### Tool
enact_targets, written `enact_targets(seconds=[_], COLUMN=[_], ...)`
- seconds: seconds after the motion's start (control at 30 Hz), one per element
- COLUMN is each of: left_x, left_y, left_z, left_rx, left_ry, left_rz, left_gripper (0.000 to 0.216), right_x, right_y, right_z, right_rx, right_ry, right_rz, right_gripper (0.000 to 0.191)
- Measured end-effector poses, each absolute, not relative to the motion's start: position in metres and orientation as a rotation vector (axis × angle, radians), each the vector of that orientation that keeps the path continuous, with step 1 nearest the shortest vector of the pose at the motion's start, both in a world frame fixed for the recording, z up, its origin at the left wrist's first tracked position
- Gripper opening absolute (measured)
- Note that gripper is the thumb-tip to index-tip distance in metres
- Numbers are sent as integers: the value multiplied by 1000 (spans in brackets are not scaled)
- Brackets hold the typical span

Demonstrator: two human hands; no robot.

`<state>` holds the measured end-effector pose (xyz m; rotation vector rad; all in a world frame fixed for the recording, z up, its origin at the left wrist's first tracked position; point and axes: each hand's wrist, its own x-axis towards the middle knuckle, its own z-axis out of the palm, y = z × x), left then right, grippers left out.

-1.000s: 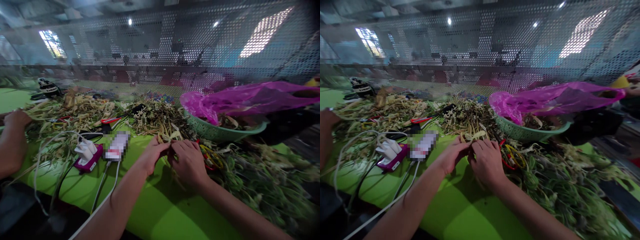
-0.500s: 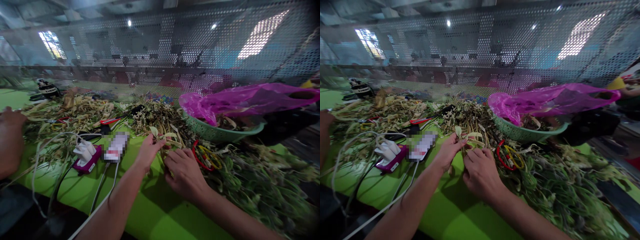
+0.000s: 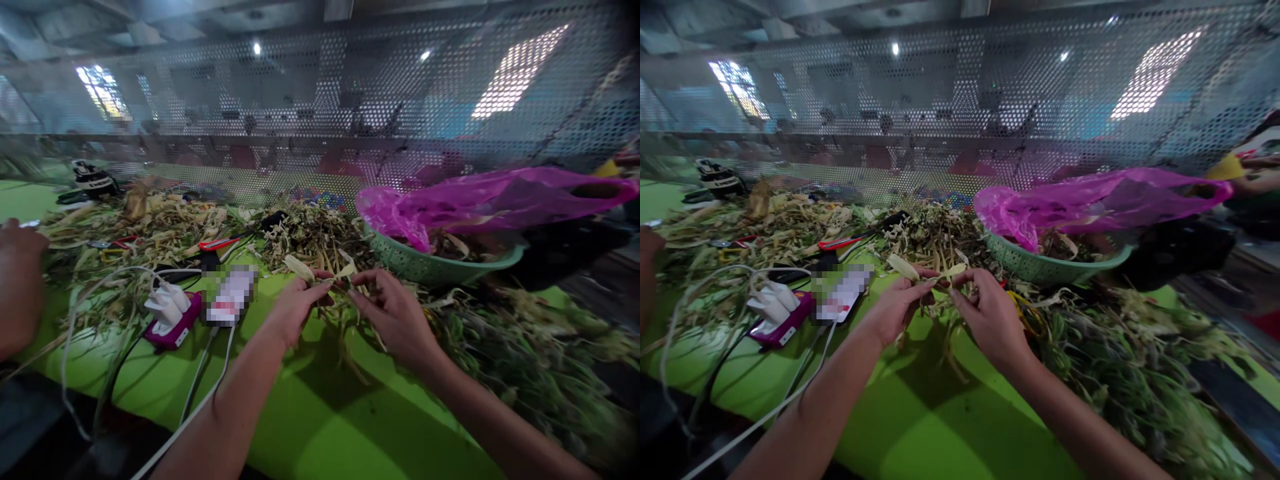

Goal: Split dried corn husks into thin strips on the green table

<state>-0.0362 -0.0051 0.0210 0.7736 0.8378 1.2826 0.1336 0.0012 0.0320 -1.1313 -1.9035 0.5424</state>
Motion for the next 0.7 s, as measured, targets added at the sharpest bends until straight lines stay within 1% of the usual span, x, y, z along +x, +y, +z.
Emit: enact_targets(seconds=[0.1, 0.17, 0.27, 0.37, 0.53, 0.7], left_x=[-35, -36, -36, -35, -33, -35], left_y=[-6, -5, -2, -1, -4, -3], left_z=[20, 18, 16, 15, 17, 18], left_rx=[702, 687, 711, 726, 764, 709], left_ry=[818, 805, 781, 740, 751, 835], left_rz=[1239, 1237, 1236, 1214, 1220, 1299], left_gripper=[30, 26, 21, 22, 27, 30], right_x=[135, 136, 136, 137, 137, 139], right_y=[14, 17, 15, 13, 11, 12], right_z=[18, 13, 15, 20, 22, 24], right_rx=[-1098, -1080, -1142, -1220, -1170, -1182], right_ry=[-1821, -1815, -1881, -1957, -2037, -2028], right_rz=[901, 945, 826, 704, 536, 501], right_gripper=[19, 21, 22, 22, 9, 8])
